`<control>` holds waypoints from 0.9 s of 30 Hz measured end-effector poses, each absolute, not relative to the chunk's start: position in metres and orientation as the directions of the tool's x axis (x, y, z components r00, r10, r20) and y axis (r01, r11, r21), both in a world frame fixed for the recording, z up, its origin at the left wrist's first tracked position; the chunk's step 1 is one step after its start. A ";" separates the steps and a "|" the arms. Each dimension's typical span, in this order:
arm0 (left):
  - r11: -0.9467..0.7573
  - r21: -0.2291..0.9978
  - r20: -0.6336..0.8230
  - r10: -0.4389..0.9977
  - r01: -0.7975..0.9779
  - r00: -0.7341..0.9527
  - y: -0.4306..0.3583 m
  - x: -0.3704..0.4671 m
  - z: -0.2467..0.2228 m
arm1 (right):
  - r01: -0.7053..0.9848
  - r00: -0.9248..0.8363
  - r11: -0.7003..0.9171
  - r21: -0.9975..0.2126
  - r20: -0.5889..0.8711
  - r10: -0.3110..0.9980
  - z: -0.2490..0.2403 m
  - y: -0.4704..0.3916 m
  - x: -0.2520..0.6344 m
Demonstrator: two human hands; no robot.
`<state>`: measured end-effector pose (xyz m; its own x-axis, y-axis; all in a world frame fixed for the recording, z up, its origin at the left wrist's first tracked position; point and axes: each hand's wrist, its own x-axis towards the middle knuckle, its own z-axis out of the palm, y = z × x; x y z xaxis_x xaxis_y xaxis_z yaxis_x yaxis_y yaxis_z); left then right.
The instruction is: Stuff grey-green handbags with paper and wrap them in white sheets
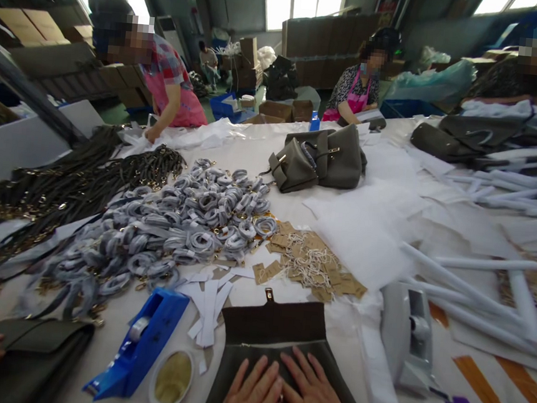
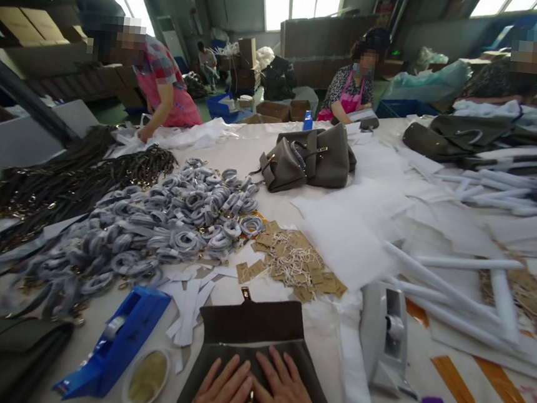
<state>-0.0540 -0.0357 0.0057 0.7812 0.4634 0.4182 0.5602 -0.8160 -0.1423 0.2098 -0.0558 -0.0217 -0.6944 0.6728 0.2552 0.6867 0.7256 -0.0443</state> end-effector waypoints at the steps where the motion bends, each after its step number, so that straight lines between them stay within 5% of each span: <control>1: -0.825 -0.137 0.403 0.459 0.548 0.792 -0.034 -0.052 0.008 | 0.687 -0.691 0.723 -0.066 0.247 0.679 -0.021 -0.056 0.209; 5: -0.788 -0.133 0.301 0.545 0.601 0.782 -0.031 -0.050 0.004 | 0.706 -0.657 0.697 -0.122 0.254 0.710 -0.022 -0.057 0.208; 13: -0.749 -0.052 0.199 0.641 0.661 0.741 -0.030 -0.057 -0.002 | 0.655 -0.711 0.755 -0.029 0.314 0.629 -0.028 -0.062 0.218; 21: -0.769 -0.072 0.236 0.606 0.636 0.760 -0.033 -0.054 0.002 | 0.603 -0.741 0.711 -0.361 0.075 0.667 -0.031 -0.054 0.216; 27: -0.792 -0.141 0.207 0.564 0.595 0.799 -0.037 -0.048 0.008 | 0.655 -0.697 0.646 -0.392 0.017 0.717 -0.031 -0.057 0.205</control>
